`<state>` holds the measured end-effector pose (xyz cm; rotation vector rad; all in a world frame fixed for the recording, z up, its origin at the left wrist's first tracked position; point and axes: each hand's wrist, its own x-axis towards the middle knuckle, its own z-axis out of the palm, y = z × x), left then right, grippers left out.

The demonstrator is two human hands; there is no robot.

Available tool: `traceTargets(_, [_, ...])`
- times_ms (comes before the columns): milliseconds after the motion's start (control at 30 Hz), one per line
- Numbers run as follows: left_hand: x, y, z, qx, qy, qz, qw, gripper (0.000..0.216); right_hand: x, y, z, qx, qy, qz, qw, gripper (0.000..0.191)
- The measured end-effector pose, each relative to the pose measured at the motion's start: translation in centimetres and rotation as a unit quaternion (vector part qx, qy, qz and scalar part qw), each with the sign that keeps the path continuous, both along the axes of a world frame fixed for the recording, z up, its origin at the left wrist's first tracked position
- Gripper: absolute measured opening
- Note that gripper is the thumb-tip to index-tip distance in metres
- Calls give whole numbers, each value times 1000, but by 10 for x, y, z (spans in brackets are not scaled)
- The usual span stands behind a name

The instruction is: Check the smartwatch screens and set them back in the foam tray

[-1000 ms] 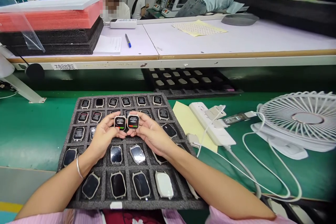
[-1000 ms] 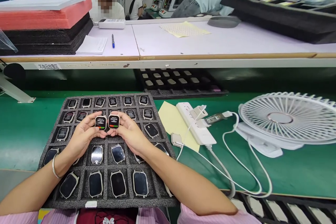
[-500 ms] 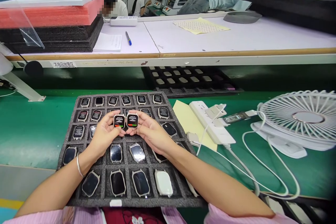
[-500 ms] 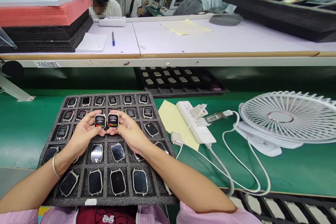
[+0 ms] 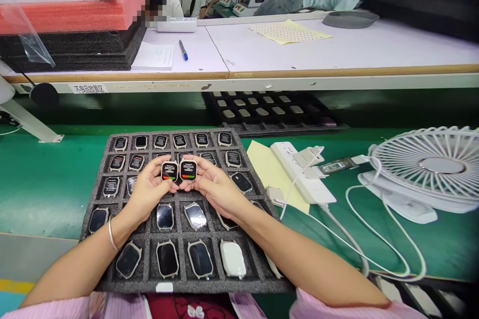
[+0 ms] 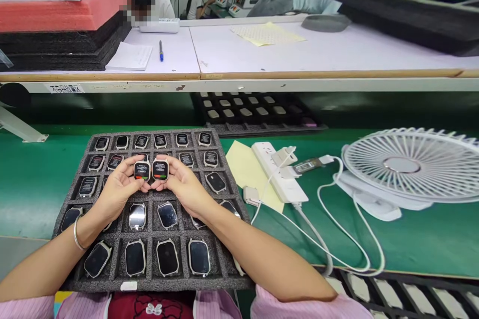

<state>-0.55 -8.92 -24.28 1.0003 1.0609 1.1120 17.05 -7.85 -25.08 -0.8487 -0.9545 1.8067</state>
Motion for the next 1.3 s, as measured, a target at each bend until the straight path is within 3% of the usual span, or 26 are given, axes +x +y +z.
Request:
traceTargets(467, [0, -2, 2, -2, -4, 0, 1000, 49, 0, -1, 0, 18, -11, -5, 1000, 47])
traceTargets(833, [0, -5, 5, -36, -15, -8, 999, 39, 0, 0, 0, 16, -65, -31, 997, 33])
traceTargets(1300, [-1, -3, 5, -37, -34, -4, 999, 38, 0, -1, 0, 22, -65, -23, 997, 41])
